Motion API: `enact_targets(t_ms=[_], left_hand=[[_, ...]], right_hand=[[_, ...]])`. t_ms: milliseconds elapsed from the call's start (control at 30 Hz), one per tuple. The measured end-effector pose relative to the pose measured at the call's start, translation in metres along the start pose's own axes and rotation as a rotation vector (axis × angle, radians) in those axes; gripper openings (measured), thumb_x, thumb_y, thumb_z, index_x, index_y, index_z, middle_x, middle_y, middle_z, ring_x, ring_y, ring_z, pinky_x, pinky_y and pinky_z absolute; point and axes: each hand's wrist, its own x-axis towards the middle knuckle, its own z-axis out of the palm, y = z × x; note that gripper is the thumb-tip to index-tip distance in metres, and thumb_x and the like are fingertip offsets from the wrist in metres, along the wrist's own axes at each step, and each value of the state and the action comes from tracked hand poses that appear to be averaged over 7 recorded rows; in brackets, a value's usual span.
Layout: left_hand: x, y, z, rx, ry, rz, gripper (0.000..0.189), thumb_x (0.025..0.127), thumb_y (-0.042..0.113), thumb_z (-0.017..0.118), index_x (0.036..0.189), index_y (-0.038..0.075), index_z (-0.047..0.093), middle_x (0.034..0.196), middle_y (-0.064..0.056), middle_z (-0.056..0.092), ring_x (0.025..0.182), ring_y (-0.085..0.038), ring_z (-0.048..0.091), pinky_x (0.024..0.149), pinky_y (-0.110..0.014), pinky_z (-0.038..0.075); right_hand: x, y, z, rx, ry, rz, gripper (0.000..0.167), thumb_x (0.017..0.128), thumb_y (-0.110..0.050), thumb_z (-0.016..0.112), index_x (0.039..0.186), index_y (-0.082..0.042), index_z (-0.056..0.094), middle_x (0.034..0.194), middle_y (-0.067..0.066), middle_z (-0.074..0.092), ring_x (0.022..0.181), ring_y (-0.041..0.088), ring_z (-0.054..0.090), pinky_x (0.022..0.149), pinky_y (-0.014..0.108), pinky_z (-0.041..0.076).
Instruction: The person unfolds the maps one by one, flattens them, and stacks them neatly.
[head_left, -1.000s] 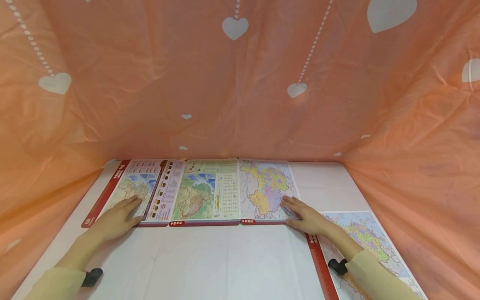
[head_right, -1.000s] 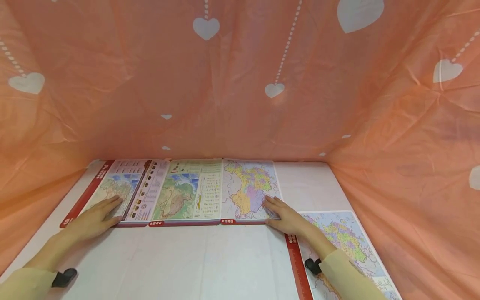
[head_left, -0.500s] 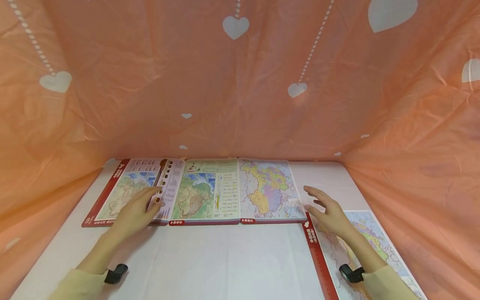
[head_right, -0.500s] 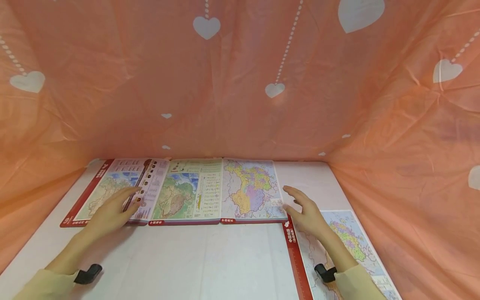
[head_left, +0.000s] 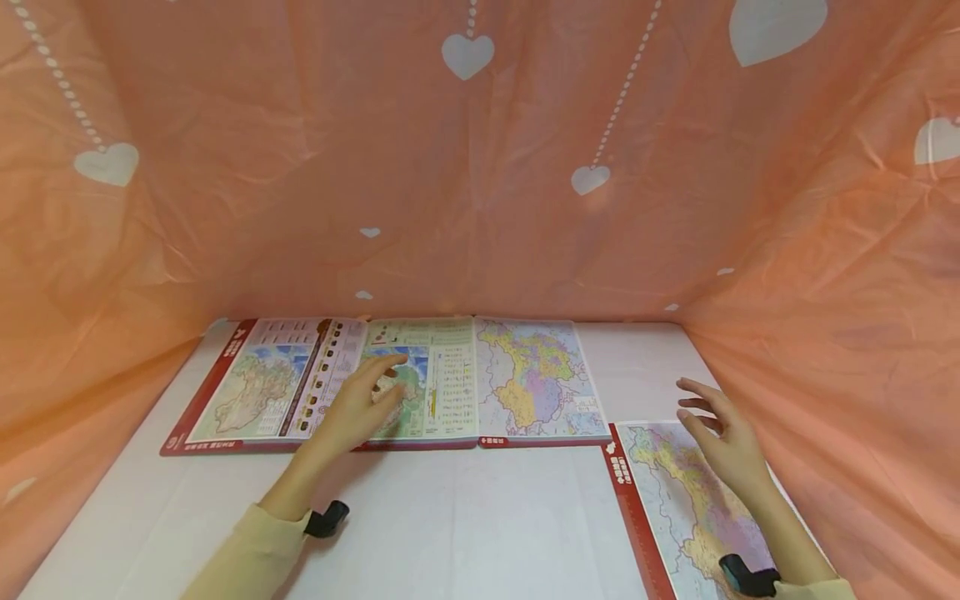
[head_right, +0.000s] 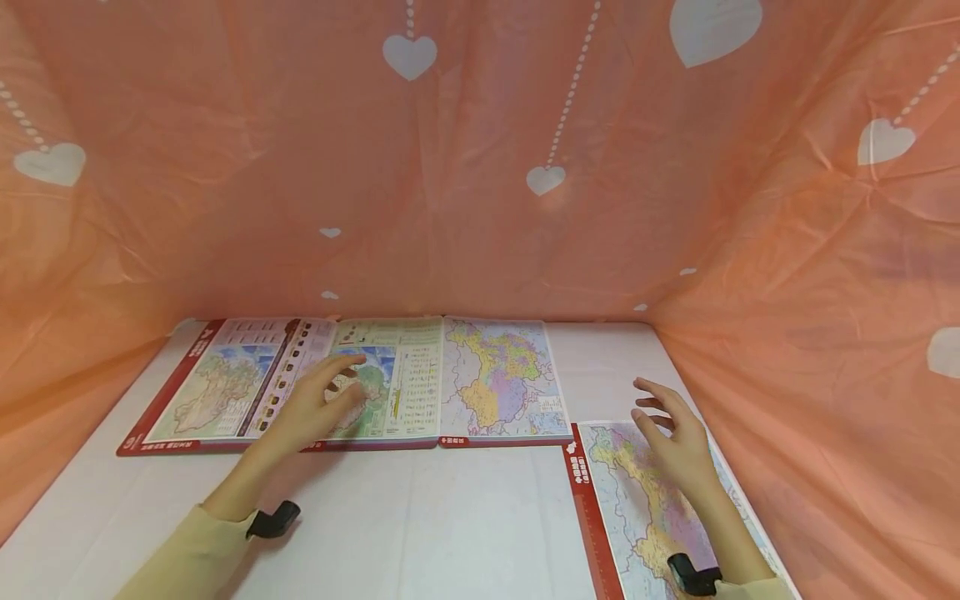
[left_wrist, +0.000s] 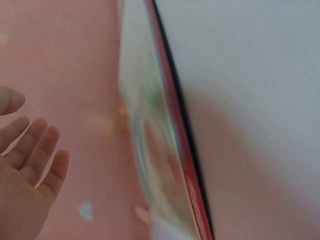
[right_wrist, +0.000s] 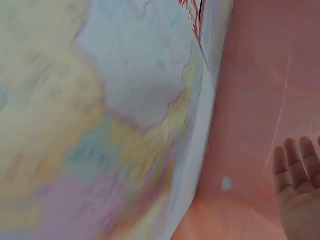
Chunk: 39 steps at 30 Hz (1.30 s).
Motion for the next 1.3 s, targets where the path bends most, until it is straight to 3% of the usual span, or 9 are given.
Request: enact_targets(t_ms=[267, 433, 667, 733, 833, 933, 1167, 1300], left_hand=[[0.024, 0.031, 0.039, -0.090, 0.012, 0.106, 0.044, 0.098, 0.007, 0.068, 0.142, 0.006, 0.061, 0.136, -0.012, 0.064, 0.112, -0.030, 0.064, 0.084, -0.045, 0.055], [0.033, 0.045, 0.062, -0.169, -0.002, 0.155, 0.043, 0.098, 0.006, 0.067, 0.141, 0.007, 0.061, 0.136, -0.010, 0.064, 0.112, -0.028, 0.064, 0.084, -0.045, 0.055], [0.039, 0.068, 0.091, -0.235, -0.094, 0.180, 0.042, 0.100, 0.007, 0.066, 0.141, 0.005, 0.061, 0.136, -0.011, 0.064, 0.113, -0.027, 0.064, 0.085, -0.049, 0.055], [0.040, 0.073, 0.100, -0.240, -0.136, 0.180, 0.042, 0.101, 0.009, 0.064, 0.142, 0.006, 0.060, 0.138, -0.010, 0.063, 0.114, -0.027, 0.063, 0.086, -0.048, 0.055], [0.039, 0.081, 0.112, -0.239, -0.207, 0.175, 0.042, 0.102, 0.011, 0.062, 0.144, 0.006, 0.058, 0.140, -0.008, 0.061, 0.116, -0.026, 0.063, 0.089, -0.043, 0.055], [0.037, 0.090, 0.124, -0.217, -0.276, 0.167, 0.042, 0.103, 0.013, 0.061, 0.144, 0.008, 0.058, 0.141, -0.006, 0.060, 0.117, -0.023, 0.062, 0.090, -0.035, 0.055], [0.033, 0.107, 0.150, -0.139, -0.409, 0.201, 0.042, 0.103, 0.015, 0.061, 0.144, 0.010, 0.059, 0.142, -0.002, 0.061, 0.119, -0.016, 0.063, 0.097, -0.025, 0.053], [0.030, 0.113, 0.163, -0.099, -0.472, 0.237, 0.040, 0.102, 0.015, 0.062, 0.142, 0.011, 0.062, 0.139, 0.000, 0.063, 0.117, -0.012, 0.064, 0.099, -0.022, 0.051]], right_hand=[[-0.024, 0.017, -0.032, -0.064, 0.023, 0.098, 0.047, 0.101, -0.001, 0.064, 0.147, -0.001, 0.054, 0.134, -0.033, 0.054, 0.110, -0.015, 0.055, 0.087, 0.001, 0.043], [-0.037, 0.027, -0.049, -0.168, 0.003, 0.166, 0.047, 0.102, -0.007, 0.065, 0.146, 0.002, 0.053, 0.127, -0.041, 0.049, 0.104, -0.020, 0.051, 0.081, 0.000, 0.040], [-0.055, 0.046, -0.066, -0.245, -0.069, 0.143, 0.050, 0.097, -0.001, 0.069, 0.142, 0.012, 0.052, 0.121, -0.043, 0.046, 0.097, -0.020, 0.049, 0.074, 0.001, 0.041], [-0.059, 0.051, -0.069, -0.280, -0.087, 0.135, 0.050, 0.095, 0.001, 0.070, 0.140, 0.013, 0.053, 0.121, -0.034, 0.054, 0.095, -0.019, 0.050, 0.073, 0.002, 0.041], [-0.064, 0.056, -0.074, -0.344, -0.125, 0.157, 0.048, 0.094, 0.000, 0.071, 0.137, 0.013, 0.056, 0.121, -0.001, 0.068, 0.090, -0.018, 0.050, 0.067, 0.007, 0.045], [-0.067, 0.057, -0.076, -0.408, -0.172, 0.191, 0.046, 0.095, -0.006, 0.072, 0.134, 0.014, 0.058, 0.117, 0.030, 0.065, 0.086, -0.017, 0.049, 0.062, 0.015, 0.048], [-0.071, 0.060, -0.081, -0.490, -0.205, 0.203, 0.046, 0.092, -0.010, 0.076, 0.128, 0.015, 0.061, 0.108, 0.027, 0.068, 0.080, -0.009, 0.047, 0.061, 0.023, 0.046], [-0.072, 0.063, -0.083, -0.537, -0.235, 0.232, 0.048, 0.093, -0.013, 0.076, 0.129, 0.015, 0.061, 0.111, 0.029, 0.068, 0.082, 0.007, 0.052, 0.064, 0.027, 0.046]])
